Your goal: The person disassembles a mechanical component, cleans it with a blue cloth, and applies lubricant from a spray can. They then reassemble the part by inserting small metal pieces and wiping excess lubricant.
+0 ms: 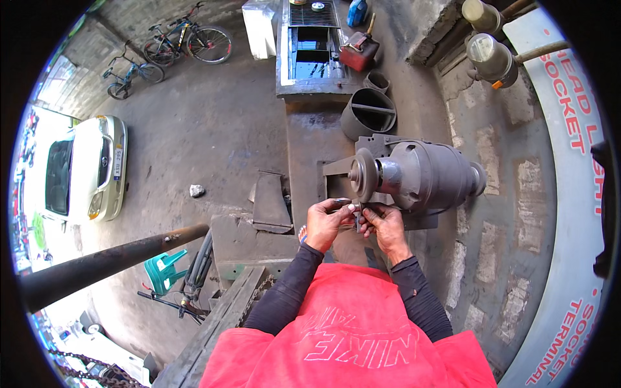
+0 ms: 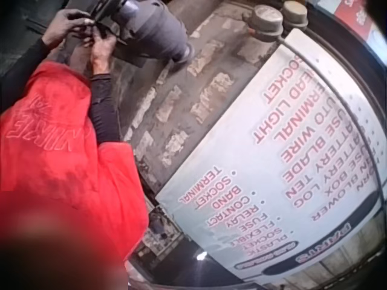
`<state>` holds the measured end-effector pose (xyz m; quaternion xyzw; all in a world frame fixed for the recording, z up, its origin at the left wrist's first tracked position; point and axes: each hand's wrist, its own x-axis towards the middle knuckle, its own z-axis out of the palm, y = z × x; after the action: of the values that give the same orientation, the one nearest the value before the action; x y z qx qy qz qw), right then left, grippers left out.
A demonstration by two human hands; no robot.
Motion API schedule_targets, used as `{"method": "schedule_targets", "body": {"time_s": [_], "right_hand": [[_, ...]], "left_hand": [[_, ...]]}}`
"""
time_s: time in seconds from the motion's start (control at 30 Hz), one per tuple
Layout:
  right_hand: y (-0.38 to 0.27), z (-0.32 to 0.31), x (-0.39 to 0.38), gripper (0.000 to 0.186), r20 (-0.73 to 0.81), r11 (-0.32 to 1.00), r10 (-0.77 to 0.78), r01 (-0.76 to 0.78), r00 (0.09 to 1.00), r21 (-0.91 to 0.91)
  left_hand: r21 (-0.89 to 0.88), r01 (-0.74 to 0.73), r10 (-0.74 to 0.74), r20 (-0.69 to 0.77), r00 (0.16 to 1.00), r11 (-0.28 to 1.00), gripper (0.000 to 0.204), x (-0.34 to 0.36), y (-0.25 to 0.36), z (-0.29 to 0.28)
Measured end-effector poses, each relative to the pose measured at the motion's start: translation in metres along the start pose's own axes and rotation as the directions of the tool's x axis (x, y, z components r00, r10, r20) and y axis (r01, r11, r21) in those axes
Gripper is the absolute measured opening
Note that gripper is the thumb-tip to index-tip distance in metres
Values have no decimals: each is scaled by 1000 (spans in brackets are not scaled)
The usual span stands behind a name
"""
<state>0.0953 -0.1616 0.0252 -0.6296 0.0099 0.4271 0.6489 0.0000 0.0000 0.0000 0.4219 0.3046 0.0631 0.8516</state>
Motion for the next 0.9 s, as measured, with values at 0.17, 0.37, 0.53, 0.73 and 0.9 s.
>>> {"method": "schedule_targets", "body": {"time_s": [0.17,0.37,0.53,0.73,0.9], "right_hand": [[-3,-7,-1,22,-2,999,-8,8,1000,42],[2,-5,5,23,-27,997,2,0,1000,73],[0,-4,7,23,-28,996,14,-11,1000,88],[7,3,2,22,-11,992,-35,36,999,121],[18,7,5,20,-29,985,-61,65,998,162]], "left_hand": [[-94,134,-132,28,991,987,25,5,0,7],[-122,259,-260,9,966,958,25,11,7,7],[18,180,-180,30,983,984,23,12,4,10],[13,60,-61,80,995,998,22,0,-2,0],[-102,137,-134,42,990,985,24,0,-1,0]]}}
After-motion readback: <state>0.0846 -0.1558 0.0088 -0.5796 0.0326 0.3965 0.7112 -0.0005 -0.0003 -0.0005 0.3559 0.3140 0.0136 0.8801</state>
